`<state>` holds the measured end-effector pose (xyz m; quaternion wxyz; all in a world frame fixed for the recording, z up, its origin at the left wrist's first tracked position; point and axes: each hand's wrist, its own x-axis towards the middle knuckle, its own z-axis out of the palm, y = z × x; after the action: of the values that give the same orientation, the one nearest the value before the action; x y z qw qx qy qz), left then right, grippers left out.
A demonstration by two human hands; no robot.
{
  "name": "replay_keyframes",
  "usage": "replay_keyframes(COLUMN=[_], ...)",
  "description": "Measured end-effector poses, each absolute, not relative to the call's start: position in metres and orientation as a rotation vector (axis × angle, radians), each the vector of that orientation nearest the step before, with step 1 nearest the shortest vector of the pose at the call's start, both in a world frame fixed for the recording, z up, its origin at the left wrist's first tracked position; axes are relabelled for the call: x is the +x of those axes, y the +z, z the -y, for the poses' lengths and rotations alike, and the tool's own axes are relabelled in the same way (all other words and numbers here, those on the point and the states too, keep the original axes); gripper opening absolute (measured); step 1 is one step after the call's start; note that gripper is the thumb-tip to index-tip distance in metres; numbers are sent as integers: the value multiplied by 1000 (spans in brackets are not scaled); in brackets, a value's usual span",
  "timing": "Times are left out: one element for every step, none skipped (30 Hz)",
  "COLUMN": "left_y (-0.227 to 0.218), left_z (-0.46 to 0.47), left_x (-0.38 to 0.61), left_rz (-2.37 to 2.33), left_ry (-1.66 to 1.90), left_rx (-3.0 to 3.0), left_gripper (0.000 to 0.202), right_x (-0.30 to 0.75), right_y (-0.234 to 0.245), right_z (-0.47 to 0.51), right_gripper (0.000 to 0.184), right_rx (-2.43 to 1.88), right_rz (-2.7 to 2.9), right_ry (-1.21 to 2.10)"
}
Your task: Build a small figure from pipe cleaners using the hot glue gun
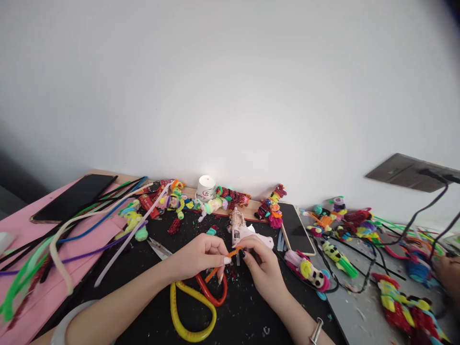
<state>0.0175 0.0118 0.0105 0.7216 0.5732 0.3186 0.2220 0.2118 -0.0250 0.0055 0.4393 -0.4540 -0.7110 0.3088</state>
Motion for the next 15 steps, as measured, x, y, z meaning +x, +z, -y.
replay_keyframes(left_y=[10,10,10,10,10,9,9,9,9,9,9,9,9,9,9], left_z=[-12,-12,-12,-12,-13,-13,-13,-13,-13,-13,-14,-14,-15,-15,-15], left_x=[17,17,17,17,17,17,16,16,16,16,16,15,15,15,15], left_rz=[-703,-703,-703,-702,-701,-698,-695,-691,-688,-686,-686,-687,-690,-691,-693], left_ry=[485,481,479,480,480,481,483,485,486,485,483,482,480,480,480], left_rx=[1262,1258,1254,1249,1243,1236,1232,1228,1226,1223,1220,1217,1214,1212,1209], left_gripper=[22,22,22,22,22,21,21,20,20,20,19,18,18,17,17], right_x=[212,212,212,212,213,213,213,212,212,212,212,212,212,212,212], right_y=[5,5,5,5,5,5,5,5,5,6,6,6,7,7,7], right_z=[25,25,25,25,25,25,25,25,26,26,26,26,26,26,26], right_gripper=[15,15,15,15,16,16,17,18,18,18,18,18,19,19,20], right_rx=[-1129,-1127,-1127,-1129,-1132,-1136,-1141,-1144,-1146,-1143,-1139,-1134,-1131,-1128,-1125], right_rz=[1766,1766,1768,1772,1776,1782,1787,1792,1796,1799,1803,1807,1811,1817,1822], right_ry=[761,754,748,743,736,728,718,708,697,687,681,678,679,682,687])
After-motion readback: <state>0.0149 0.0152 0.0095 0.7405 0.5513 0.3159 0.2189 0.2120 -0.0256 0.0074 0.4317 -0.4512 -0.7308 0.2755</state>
